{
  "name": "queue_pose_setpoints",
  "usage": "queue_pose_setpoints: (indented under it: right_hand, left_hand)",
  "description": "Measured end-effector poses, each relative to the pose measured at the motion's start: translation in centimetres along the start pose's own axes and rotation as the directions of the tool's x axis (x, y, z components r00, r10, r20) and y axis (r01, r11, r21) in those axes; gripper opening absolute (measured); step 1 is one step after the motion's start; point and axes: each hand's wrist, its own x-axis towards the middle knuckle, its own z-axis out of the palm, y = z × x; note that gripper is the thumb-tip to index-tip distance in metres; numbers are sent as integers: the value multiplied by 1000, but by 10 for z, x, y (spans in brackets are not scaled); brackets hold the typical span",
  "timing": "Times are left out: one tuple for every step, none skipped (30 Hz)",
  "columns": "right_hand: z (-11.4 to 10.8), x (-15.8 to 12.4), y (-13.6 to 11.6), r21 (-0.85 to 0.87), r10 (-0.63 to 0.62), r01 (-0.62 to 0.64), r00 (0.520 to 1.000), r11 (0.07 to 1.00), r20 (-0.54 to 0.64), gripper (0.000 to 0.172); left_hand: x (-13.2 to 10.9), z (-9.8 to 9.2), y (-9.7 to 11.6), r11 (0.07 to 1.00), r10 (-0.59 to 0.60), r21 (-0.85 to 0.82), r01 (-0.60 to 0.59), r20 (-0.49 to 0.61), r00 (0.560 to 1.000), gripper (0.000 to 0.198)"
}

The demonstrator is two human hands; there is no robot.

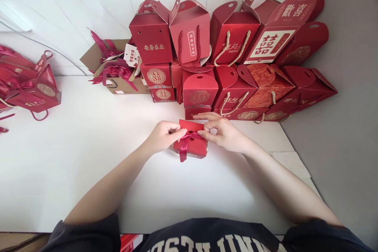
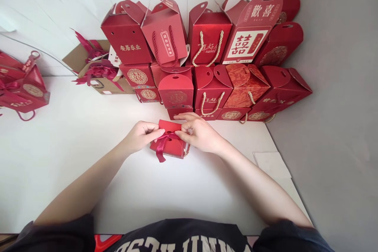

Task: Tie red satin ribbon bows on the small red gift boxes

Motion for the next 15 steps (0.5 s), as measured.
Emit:
queue_pose_setpoints:
  right_hand:
    - [-1,0,1,7,3,-3,1000,1000,3,35]
    - [-3,-1,1,16,8,-8,1000,1000,13,38]
    - [-6,-1,1,24,15,-16,999,1000,32,40]
    - [-9,-1,1,32,24,-26,998,999,57,42]
    - [-13,-1,1,39,38,-42,995,998,90,43]
    - [-17,-1,1,47,55,-62,990,997,127,42]
    - [-21,0,2,58,72,-84,982,995,176,41]
    - [-25,0,3,75,86,-107,969,991,233,39]
    - [-29,0,6,96,92,-125,950,987,297,38]
    - [-33,0,8,115,87,-137,928,984,361,38]
    - [-37,-1,12,129,75,-141,905,982,418,38]
    - [-42,-3,15,133,64,-140,886,981,460,37]
    - [-46,-5,19,123,59,-134,872,983,485,36]
    - [-49,-8,22,96,62,-123,874,988,482,33]
    - [-53,-11,25,56,73,-106,906,993,418,28]
  left_hand:
    - [-1,0,1,1000,-8,-10,8,1,1000,43]
    - [-2,0,3,1000,-17,-16,17,2,1000,41]
    - [-2,-1,4,1000,-26,-17,26,7,1000,39]
    - [-3,-2,5,999,-33,-15,34,13,999,37]
    - [-3,-2,5,999,-40,-8,40,19,999,36]
    - [-3,-3,5,999,-47,0,47,25,999,36]
    - [-2,-4,5,998,-56,11,55,34,998,36]
    - [-2,-5,4,998,-67,23,66,44,997,37]
    - [-2,-6,3,996,-79,33,77,52,996,37]
    - [-1,-6,2,995,-89,42,87,60,994,38]
    - [-1,-6,1,995,-97,46,94,67,993,38]
    - [-1,-7,1,994,-100,46,97,71,992,38]
    - [-1,-6,1,994,-103,44,100,73,992,39]
    - [-1,-6,2,994,-106,39,103,74,992,40]
    - [-1,-6,3,993,-112,34,109,77,991,41]
